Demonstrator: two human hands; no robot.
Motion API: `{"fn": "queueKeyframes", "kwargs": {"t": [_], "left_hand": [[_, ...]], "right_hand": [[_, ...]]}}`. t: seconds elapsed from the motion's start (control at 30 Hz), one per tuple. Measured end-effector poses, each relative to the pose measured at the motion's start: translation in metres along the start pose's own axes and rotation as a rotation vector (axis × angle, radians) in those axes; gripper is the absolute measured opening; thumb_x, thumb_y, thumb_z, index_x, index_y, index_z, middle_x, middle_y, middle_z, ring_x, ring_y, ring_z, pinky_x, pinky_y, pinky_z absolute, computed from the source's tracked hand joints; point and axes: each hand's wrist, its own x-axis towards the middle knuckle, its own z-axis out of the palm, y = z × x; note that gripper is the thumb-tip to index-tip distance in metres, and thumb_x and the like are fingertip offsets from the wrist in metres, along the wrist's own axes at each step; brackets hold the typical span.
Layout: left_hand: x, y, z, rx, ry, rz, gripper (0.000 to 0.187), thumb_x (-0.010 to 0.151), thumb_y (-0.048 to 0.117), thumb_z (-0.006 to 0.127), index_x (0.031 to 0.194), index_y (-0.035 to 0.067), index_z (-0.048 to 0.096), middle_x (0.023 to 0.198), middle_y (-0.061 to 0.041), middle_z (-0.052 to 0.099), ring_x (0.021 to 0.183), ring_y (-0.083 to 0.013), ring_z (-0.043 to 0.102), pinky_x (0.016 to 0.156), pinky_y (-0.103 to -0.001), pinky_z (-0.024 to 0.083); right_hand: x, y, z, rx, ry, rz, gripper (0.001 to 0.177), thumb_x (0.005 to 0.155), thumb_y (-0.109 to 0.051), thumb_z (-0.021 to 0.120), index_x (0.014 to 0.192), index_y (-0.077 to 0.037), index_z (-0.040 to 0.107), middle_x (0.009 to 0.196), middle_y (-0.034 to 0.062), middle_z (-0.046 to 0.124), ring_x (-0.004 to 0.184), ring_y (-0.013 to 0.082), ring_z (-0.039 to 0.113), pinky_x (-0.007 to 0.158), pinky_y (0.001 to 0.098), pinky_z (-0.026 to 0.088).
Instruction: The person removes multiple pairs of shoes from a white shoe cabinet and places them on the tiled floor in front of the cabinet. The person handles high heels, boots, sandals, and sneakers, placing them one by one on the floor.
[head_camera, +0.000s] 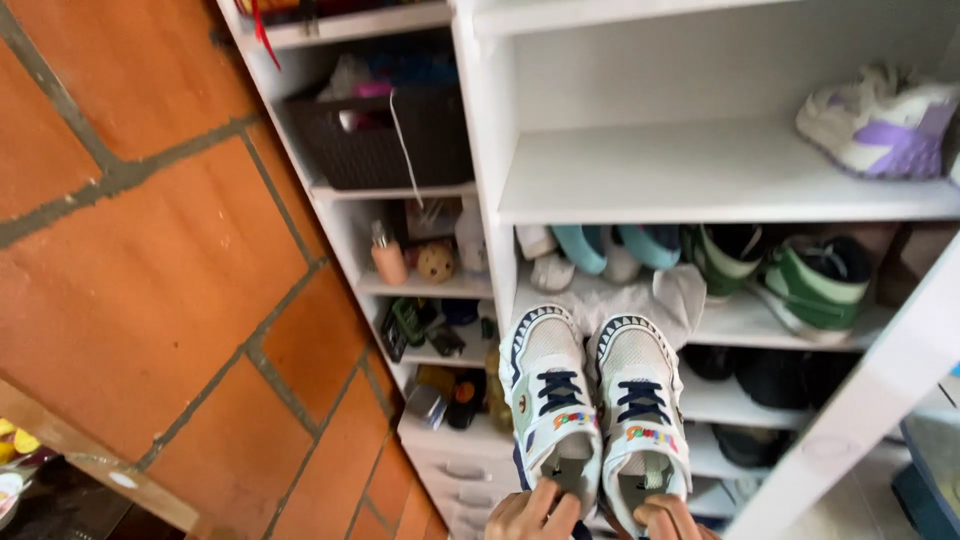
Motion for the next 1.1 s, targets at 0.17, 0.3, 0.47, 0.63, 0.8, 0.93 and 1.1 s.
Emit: {"fn": "queueKeyframes", "kwargs": {"t": [0.17,0.3,0.47,0.63,0.8,0.93,1.1], "left_hand": [[-0.080,-0.024,-0.009,-0.091,-0.250,-0.091,0.014,0.077,0.023,0.066,0.073,0.024,0.052,0.074,0.001,0.048,0.043,-0.0210,0.050,0.038,-0.036,0.039],[-0.128,-0.021,-0.030,-0.118,-0.343,-0.133,0.013,0.076,0.017,0.062,0.077,0.024,0.051,0.080,0.002,0.051,0.044,-0.0201,0.046,0.036,-0.035,0.039],[-0.177,-0.018,-0.055,-0.464,-0.692,-0.511,0.021,0.082,0.018,0.080,0.094,0.022,0.063,0.119,0.003,0.069,0.079,-0.0233,0.066,0.055,-0.035,0.052],[-0.274,-0.016,-0.050,-0.398,-0.560,-0.513,0.047,0.086,0.062,0.083,0.110,0.023,0.072,0.115,0.000,0.072,0.045,-0.0183,0.061,0.047,-0.035,0.056],[-0.236,0.000,-0.102,-0.607,-0.620,-1.162,0.065,0.069,0.026,0.099,0.128,0.018,0.075,0.116,0.001,0.080,0.101,-0.0134,0.072,0.076,-0.026,0.058],[-0.293,-0.015,-0.099,-0.860,-0.537,-1.646,0.055,0.071,0.007,0.103,0.119,0.007,0.076,0.087,-0.006,0.064,0.071,-0.0160,0.052,0.063,-0.033,0.046],[-0.381,-0.036,-0.068,-0.901,-0.513,-1.714,0.049,0.068,0.004,0.105,0.103,0.007,0.070,0.080,-0.004,0.064,0.071,-0.0134,0.049,0.065,-0.028,0.042]], "right_hand": [[-0.060,0.001,-0.034,-0.135,-0.253,-0.036,0.019,0.061,-0.029,0.076,0.069,-0.025,0.059,0.071,-0.0116,0.064,0.049,0.0142,0.055,0.055,0.0340,0.040],[-0.048,-0.028,-0.077,-0.094,-0.307,-0.251,0.010,0.063,-0.022,0.060,0.073,-0.021,0.058,0.074,-0.0084,0.062,0.038,0.0177,0.035,0.039,0.0299,0.029],[-0.080,-0.022,-0.108,-0.149,-0.545,-0.267,0.016,0.085,-0.028,0.071,0.081,-0.025,0.056,0.084,-0.0157,0.063,0.041,0.0125,0.046,0.038,0.0288,0.035],[-0.144,0.007,-0.120,-0.209,-0.659,-0.159,0.033,0.087,-0.057,0.067,0.084,-0.026,0.057,0.079,-0.0113,0.059,0.043,0.0161,0.044,0.041,0.0300,0.031],[-0.182,0.018,-0.136,-0.192,-1.000,0.135,0.039,0.076,-0.058,0.079,0.089,-0.029,0.057,0.084,-0.0178,0.061,0.044,0.0108,0.054,0.044,0.0339,0.042],[-0.210,0.012,-0.137,-0.152,-1.101,0.308,0.044,0.072,-0.061,0.082,0.091,-0.030,0.057,0.088,-0.0199,0.065,0.045,0.0106,0.064,0.049,0.0369,0.047],[-0.261,0.022,-0.120,-0.084,-1.143,0.312,0.040,0.075,-0.059,0.081,0.089,-0.029,0.059,0.087,-0.0175,0.067,0.043,0.0096,0.063,0.047,0.0357,0.048]]}}
